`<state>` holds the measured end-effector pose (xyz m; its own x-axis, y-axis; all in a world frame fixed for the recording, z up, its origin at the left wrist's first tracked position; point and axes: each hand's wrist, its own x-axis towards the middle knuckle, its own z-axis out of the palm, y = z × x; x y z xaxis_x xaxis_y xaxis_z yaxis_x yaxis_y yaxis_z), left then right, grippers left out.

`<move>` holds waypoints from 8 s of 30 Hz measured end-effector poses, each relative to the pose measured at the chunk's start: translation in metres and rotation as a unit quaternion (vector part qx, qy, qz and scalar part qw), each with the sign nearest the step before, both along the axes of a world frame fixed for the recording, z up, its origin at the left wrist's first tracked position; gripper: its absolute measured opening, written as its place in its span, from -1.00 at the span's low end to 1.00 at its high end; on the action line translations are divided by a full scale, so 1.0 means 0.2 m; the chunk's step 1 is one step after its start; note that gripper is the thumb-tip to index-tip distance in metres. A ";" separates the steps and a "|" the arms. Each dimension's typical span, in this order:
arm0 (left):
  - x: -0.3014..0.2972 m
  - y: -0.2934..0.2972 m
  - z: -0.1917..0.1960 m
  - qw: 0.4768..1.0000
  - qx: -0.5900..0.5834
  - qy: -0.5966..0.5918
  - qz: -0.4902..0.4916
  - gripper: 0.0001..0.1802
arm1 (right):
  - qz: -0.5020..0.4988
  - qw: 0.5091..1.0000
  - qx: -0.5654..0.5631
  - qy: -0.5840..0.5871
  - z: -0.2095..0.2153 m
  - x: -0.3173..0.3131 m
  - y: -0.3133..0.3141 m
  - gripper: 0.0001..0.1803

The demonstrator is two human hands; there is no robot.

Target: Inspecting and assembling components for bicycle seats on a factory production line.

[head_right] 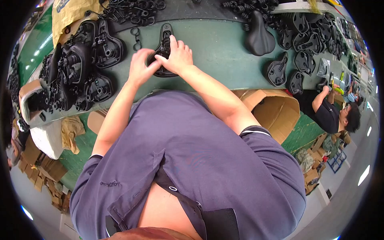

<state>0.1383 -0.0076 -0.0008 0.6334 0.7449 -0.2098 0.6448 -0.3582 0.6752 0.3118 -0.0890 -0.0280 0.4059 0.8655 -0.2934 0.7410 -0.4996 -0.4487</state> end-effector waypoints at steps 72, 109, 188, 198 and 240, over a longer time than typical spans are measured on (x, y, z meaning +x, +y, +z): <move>-1.72 0.07 0.02 0.670 -0.209 -0.316 0.639 -0.23 | -0.076 0.960 -0.058 0.262 0.05 0.25 -0.45 -0.42; 2.24 -0.25 -0.17 0.994 -0.107 0.030 -0.010 -0.23 | -0.358 0.896 -0.135 -0.225 -0.26 2.50 -2.05 -0.28; 0.56 -0.30 -0.03 0.906 -0.231 -0.341 0.096 -0.43 | 0.059 0.851 0.112 0.510 0.23 0.70 -0.25 -0.61; 0.25 -0.34 0.07 0.649 -0.556 -0.355 0.379 -0.72 | 0.047 0.913 0.089 0.394 0.17 0.59 -0.31 -0.63; 0.02 0.24 -0.48 0.965 0.062 0.161 0.197 -0.48 | 0.317 0.939 0.080 -0.108 0.06 0.09 1.53 -0.21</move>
<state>0.1423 0.0399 -0.0966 0.2131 0.9464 -0.2429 0.9167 -0.1077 0.3847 0.3295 0.2178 -0.0157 -0.1712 0.9791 -0.1096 0.9491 0.1341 -0.2850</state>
